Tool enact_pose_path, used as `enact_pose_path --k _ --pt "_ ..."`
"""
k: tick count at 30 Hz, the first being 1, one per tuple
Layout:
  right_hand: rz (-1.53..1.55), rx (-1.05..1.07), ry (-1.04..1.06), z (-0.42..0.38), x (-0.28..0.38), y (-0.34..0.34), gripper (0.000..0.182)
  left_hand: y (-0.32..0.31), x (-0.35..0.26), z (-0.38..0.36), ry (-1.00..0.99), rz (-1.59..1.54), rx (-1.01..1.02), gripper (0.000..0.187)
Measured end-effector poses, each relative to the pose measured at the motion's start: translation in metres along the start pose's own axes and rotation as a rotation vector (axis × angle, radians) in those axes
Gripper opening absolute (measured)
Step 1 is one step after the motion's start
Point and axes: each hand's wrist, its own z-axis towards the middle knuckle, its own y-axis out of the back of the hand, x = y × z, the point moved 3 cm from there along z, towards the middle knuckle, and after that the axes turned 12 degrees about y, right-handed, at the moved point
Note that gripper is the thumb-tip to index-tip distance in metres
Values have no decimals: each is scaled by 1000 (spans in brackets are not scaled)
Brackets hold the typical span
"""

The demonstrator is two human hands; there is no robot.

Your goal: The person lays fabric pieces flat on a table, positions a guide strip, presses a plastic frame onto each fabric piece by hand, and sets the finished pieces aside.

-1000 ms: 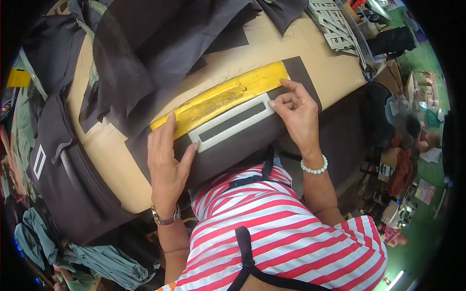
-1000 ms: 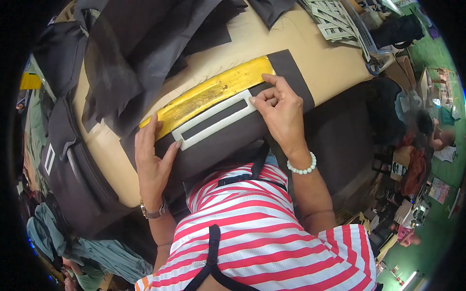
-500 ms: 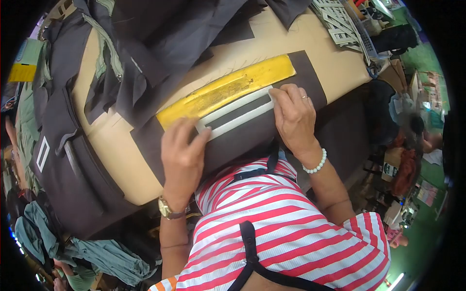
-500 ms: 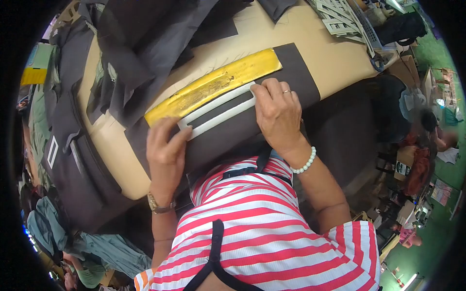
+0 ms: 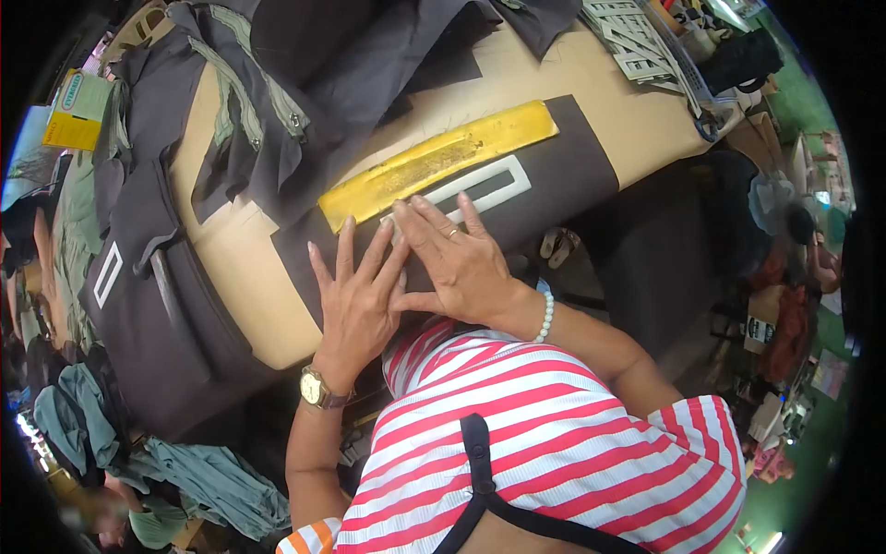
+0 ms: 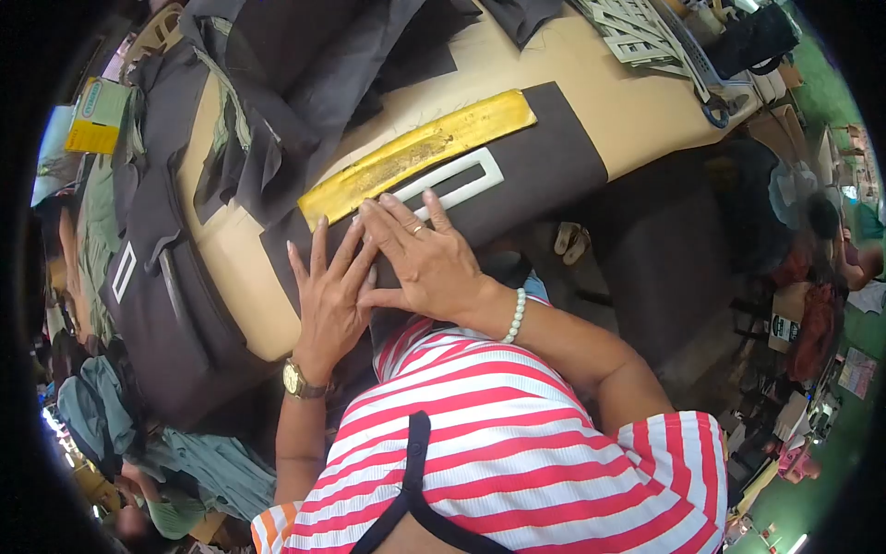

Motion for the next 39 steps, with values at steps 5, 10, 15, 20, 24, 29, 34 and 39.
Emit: enact_pose_path --k 5,10,15,20,24,29,34,39 --pt "-151 -15 -84 -18 -27 16 100 3 -4 1 19 40 29 42" --pt "-273 -39 -270 -32 -55 44 99 3 -1 1 -24 32 1 43" --pt "-430 -20 -330 -36 -66 53 87 9 2 3 -85 5 -2 42" --pt "-124 32 1 -14 12 9 78 10 -3 1 -51 8 35 42" --pt "-198 -17 -59 -34 -13 19 66 14 -12 -2 -26 83 3 45" --pt "-317 -81 -212 -55 -55 51 48 11 -18 -15 14 164 -44 43" --pt "-479 -191 -300 -26 -77 73 36 3 -18 -19 94 96 -161 37" --pt "-156 -81 -3 25 -86 37 65 -16 -13 -21 217 -62 -326 28"
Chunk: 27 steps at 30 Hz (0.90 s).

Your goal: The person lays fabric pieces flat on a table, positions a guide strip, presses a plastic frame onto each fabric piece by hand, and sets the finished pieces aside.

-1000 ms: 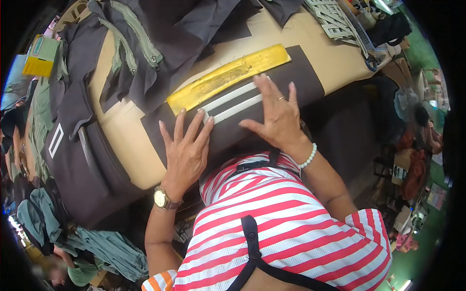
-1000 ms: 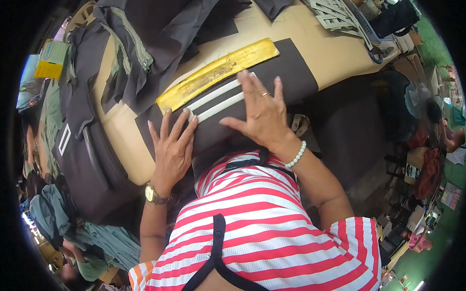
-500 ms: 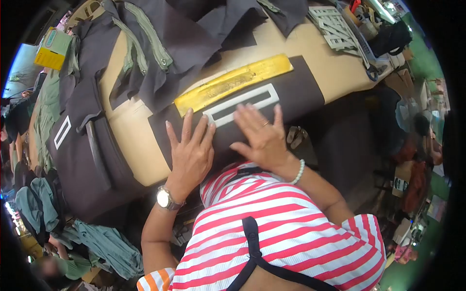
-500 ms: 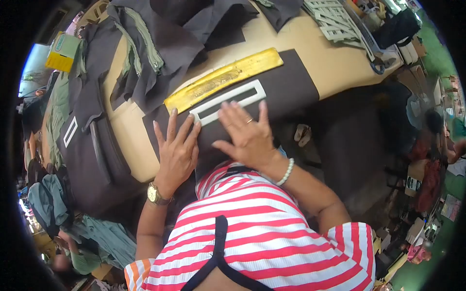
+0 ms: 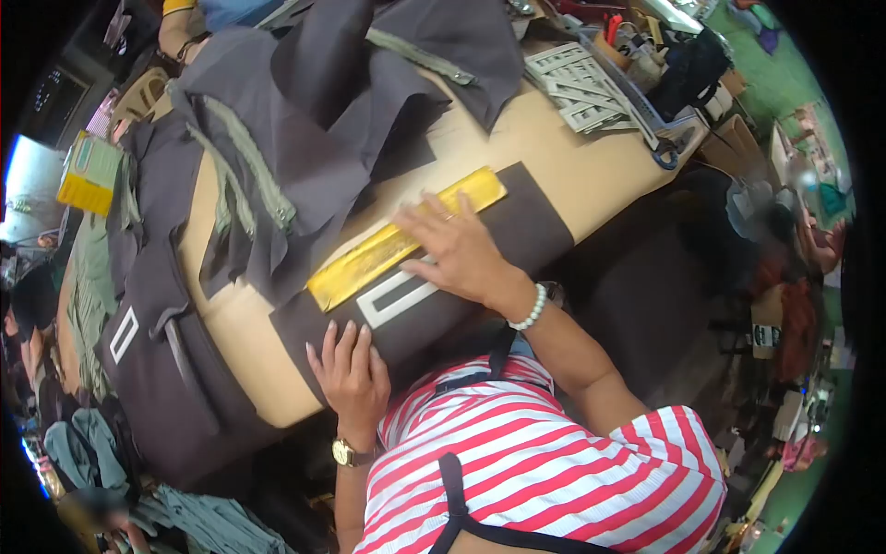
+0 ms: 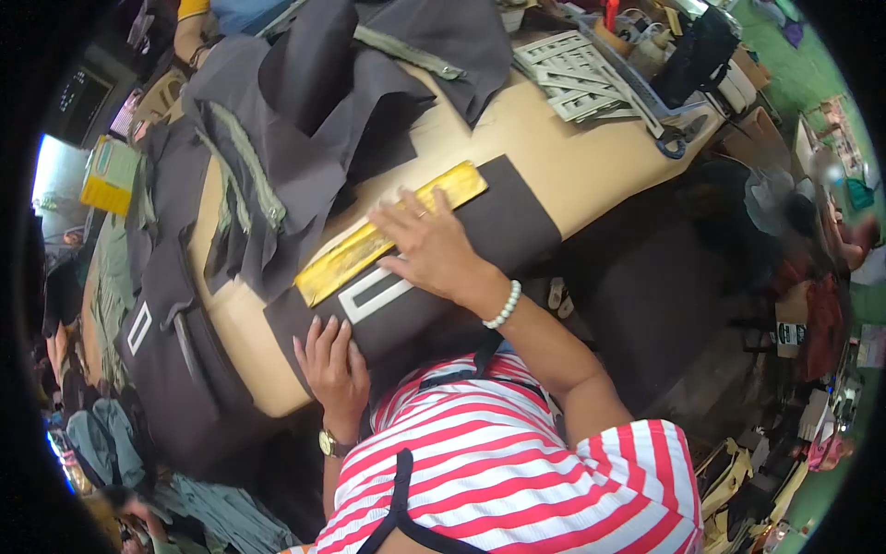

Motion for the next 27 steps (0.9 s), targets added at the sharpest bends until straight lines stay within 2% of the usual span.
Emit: enact_pose_path --k 4,7,11,13,15,17,19,22,25,27 --pt "162 -26 69 -2 -17 20 66 0 -1 3 18 -18 -26 25" --pt "153 -56 15 -19 -21 46 53 0 0 2 11 -23 -12 25" --pt "-219 -398 42 -55 -48 88 44 0 -1 2 21 8 -3 25" --pt "-243 -594 -285 -87 -75 101 32 -1 -1 2 24 10 -1 25" --pt "-227 -949 -616 -111 -104 114 31 -1 -1 1 25 9 0 25" --pt "-111 -1242 -698 -143 -141 123 40 0 -2 2 14 15 1 25" --pt "-92 -1324 -876 -182 -184 128 50 1 -3 2 8 17 3 25" --pt "15 -1442 -1007 -206 -226 133 45 0 -2 2 8 16 3 25" --pt "73 -1377 -960 -225 -266 138 38 -1 -1 1 11 18 3 25" --pt "-160 -1086 -1116 -223 -276 141 33 0 -1 2 7 15 6 25"
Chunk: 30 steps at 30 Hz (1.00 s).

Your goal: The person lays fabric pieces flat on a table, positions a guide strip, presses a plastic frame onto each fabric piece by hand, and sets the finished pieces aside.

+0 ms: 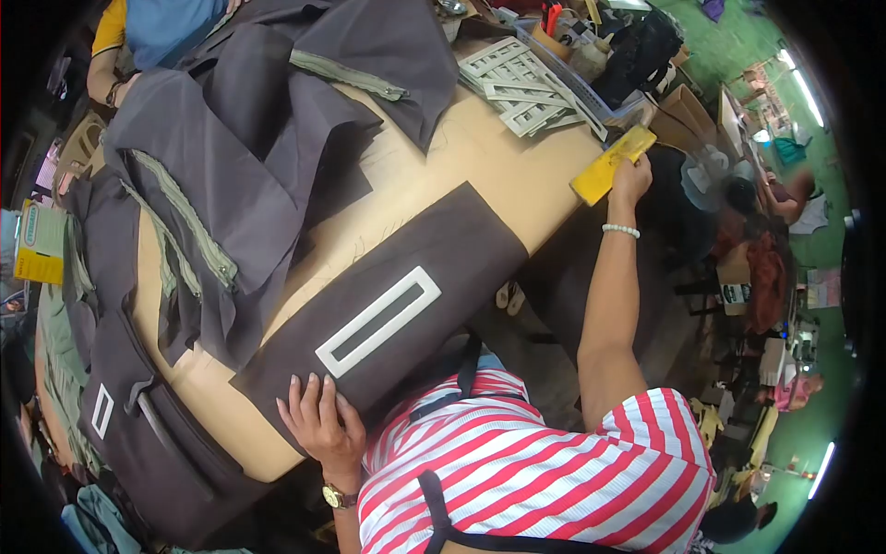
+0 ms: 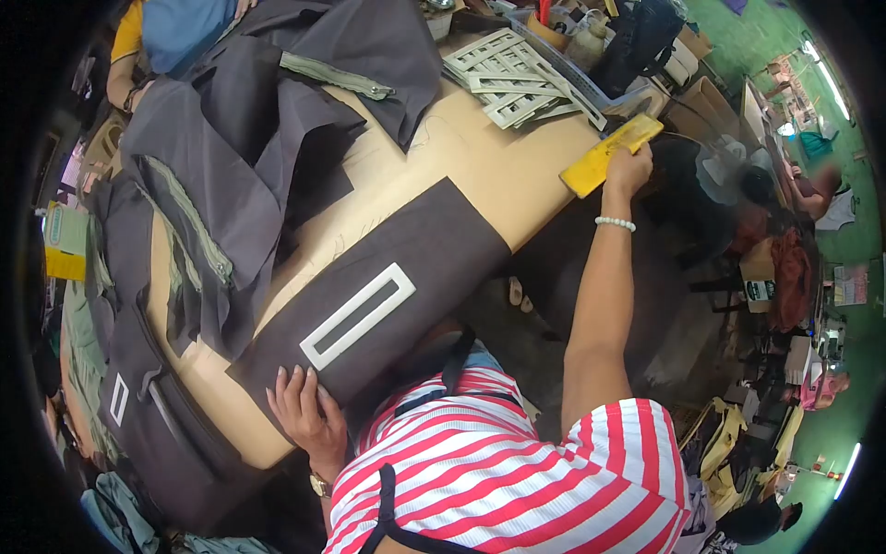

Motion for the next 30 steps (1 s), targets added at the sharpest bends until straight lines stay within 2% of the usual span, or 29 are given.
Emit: enact_pose_path --k 2,4,10,11,14,15,16,18,20,22,24,26,28,30 --pt "-295 74 101 10 -12 -9 31 0 0 0 1 4 -1 25" --pt "-414 42 43 3 14 -16 32 -1 -1 0 -2 6 -5 26" --pt "-600 -18 137 -21 57 -34 37 0 0 0 -14 -34 -1 28" --pt "-568 -18 97 -22 65 -32 35 0 0 0 -15 -37 6 30" --pt "-281 -152 333 -37 61 -25 32 5 7 -1 55 -128 -19 36" --pt "-195 -11 325 -53 81 -18 32 7 10 -2 91 -170 -34 39" --pt "-110 131 314 -74 109 -5 31 12 13 -2 208 -163 -94 42" --pt "-249 494 295 -113 138 10 35 27 19 -4 443 -137 -224 48" --pt "-196 592 443 -164 159 20 31 31 35 -11 535 -16 -216 47" --pt "-316 588 715 -203 190 25 29 35 43 -17 573 70 -212 39" --pt "-237 695 710 -216 188 26 27 33 41 -18 528 -83 -190 16" --pt "-174 932 539 -213 197 28 19 30 38 -19 531 -217 -225 12" --pt "247 997 157 -208 212 30 9 35 49 -35 802 -800 -277 7" --pt "683 1069 72 -205 218 20 22 80 56 -43 872 -837 -527 6"
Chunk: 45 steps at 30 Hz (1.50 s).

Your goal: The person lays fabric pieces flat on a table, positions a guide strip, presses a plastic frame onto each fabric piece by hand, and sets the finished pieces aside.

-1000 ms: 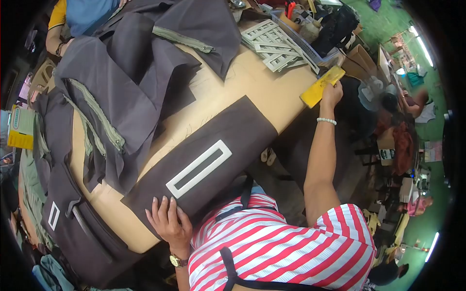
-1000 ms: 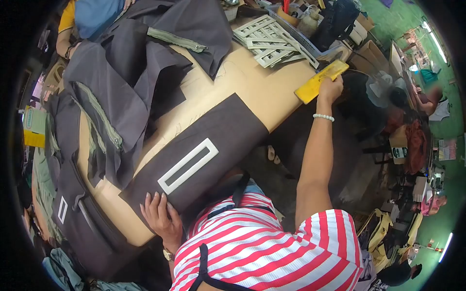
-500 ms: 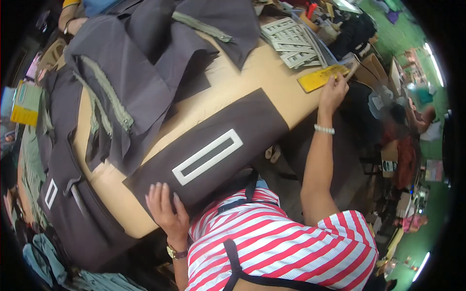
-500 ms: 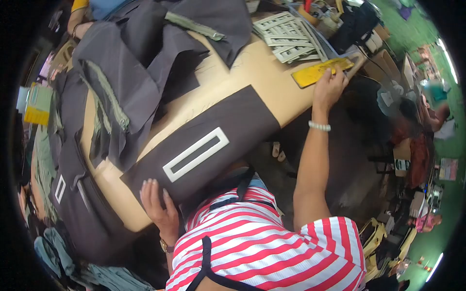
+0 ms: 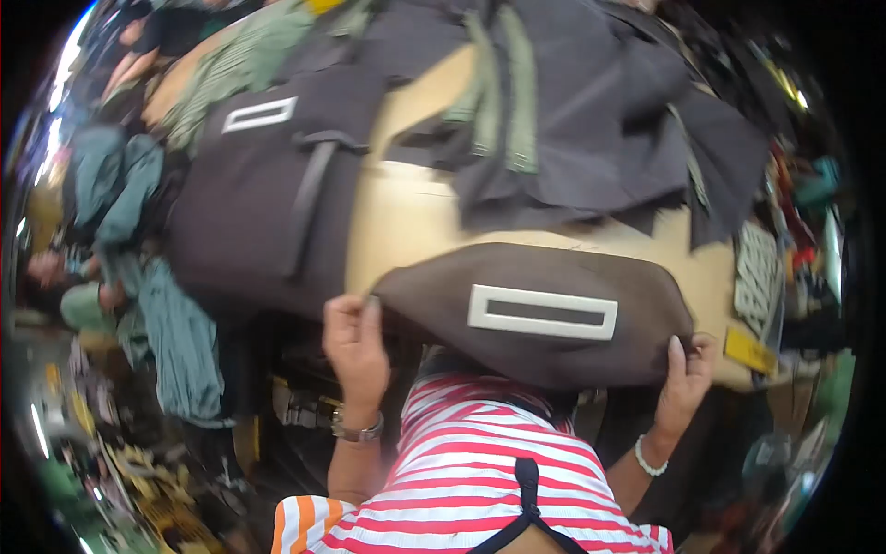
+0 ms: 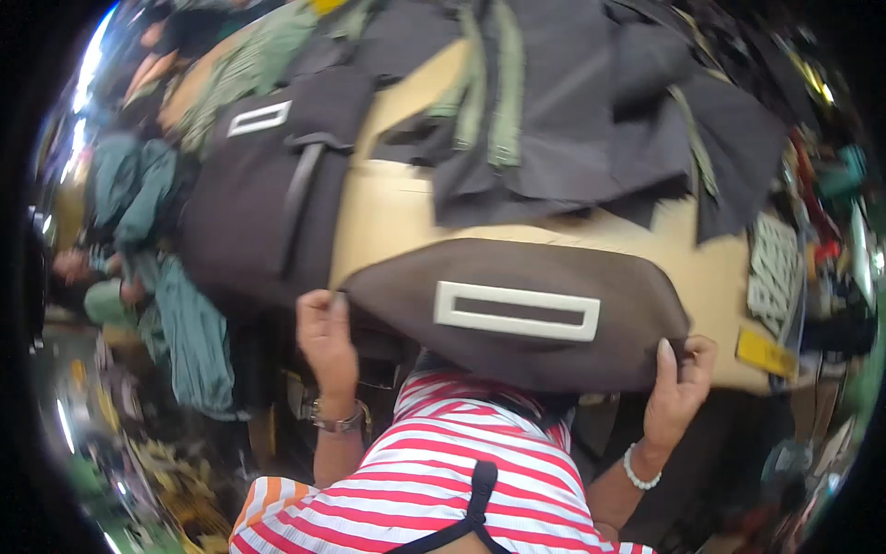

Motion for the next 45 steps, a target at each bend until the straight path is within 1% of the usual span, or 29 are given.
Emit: enact_pose_path --k 2,3,4,5,6,7,8,9,10,11,12,13,14,16,17,19,21,22,24,26,28,31,34,35,38,40,41,42,45 --pt "220 2 82 22 53 -59 41 51 -29 13 -80 62 -268 11" --pt "292 52 143 30 61 -81 46 79 -44 18 -82 -4 -398 18" --pt "336 113 198 37 72 -108 48 108 -58 22 -84 -70 -524 24" --pt "424 202 240 41 81 -136 47 135 -72 29 -173 -111 -568 30" --pt "434 287 320 43 93 -164 46 161 -81 37 -270 -158 -610 36" --pt "537 346 509 46 100 -194 40 186 -90 49 -347 -50 -655 33" --pt "597 379 561 47 111 -224 27 211 -99 63 -419 64 -694 31" --pt "465 488 832 56 117 -251 17 239 -101 85 -450 161 -625 24" --pt "443 538 753 57 128 -274 15 266 -101 109 -478 258 -551 18" --pt "485 537 803 58 133 -300 17 290 -104 133 -448 462 -530 19" --pt "405 588 695 58 138 -318 21 310 -108 159 -411 665 -502 21" --pt "413 617 667 59 138 -336 28 326 -113 187 -496 758 -515 23" --pt "372 603 730 61 135 -353 40 336 -118 210 -579 850 -525 27" --pt "422 700 559 60 132 -376 50 347 -138 237 -400 616 -415 32" --pt "405 818 476 61 134 -384 61 347 -148 244 -429 601 -390 38" --pt "375 884 401 62 131 -401 63 346 -153 263 -182 803 -403 44" --pt "350 973 302 63 122 -418 66 338 -140 288 -118 981 -350 51" --pt "301 923 372 64 116 -424 65 334 -133 300 -92 1070 -318 55" --pt "200 818 511 65 101 -435 64 316 -105 330 -371 1164 -327 56" --pt "142 783 537 73 87 -440 64 305 -76 378 -422 1220 -340 56" --pt "122 741 521 86 72 -444 64 272 -66 407 -475 1180 -379 55" --pt "123 689 423 108 56 -450 64 228 -66 439 -444 1097 -393 56" --pt "105 665 365 122 46 -461 64 199 -56 481 -390 1276 -470 61" --pt "111 664 345 125 46 -464 64 189 -52 488 -259 1328 -446 69" --pt "110 674 288 128 40 -470 65 148 -44 473 -175 1341 -618 73" --pt "83 681 272 130 31 -475 66 121 -35 463 -199 1223 -557 68" --pt "104 679 262 131 28 -477 66 106 -34 455 -258 1157 -506 69" --pt "122 678 250 132 24 -478 66 91 -33 444 -313 1089 -452 71" --pt "223 661 221 140 7 -487 69 52 -39 403 -328 1035 -213 80"
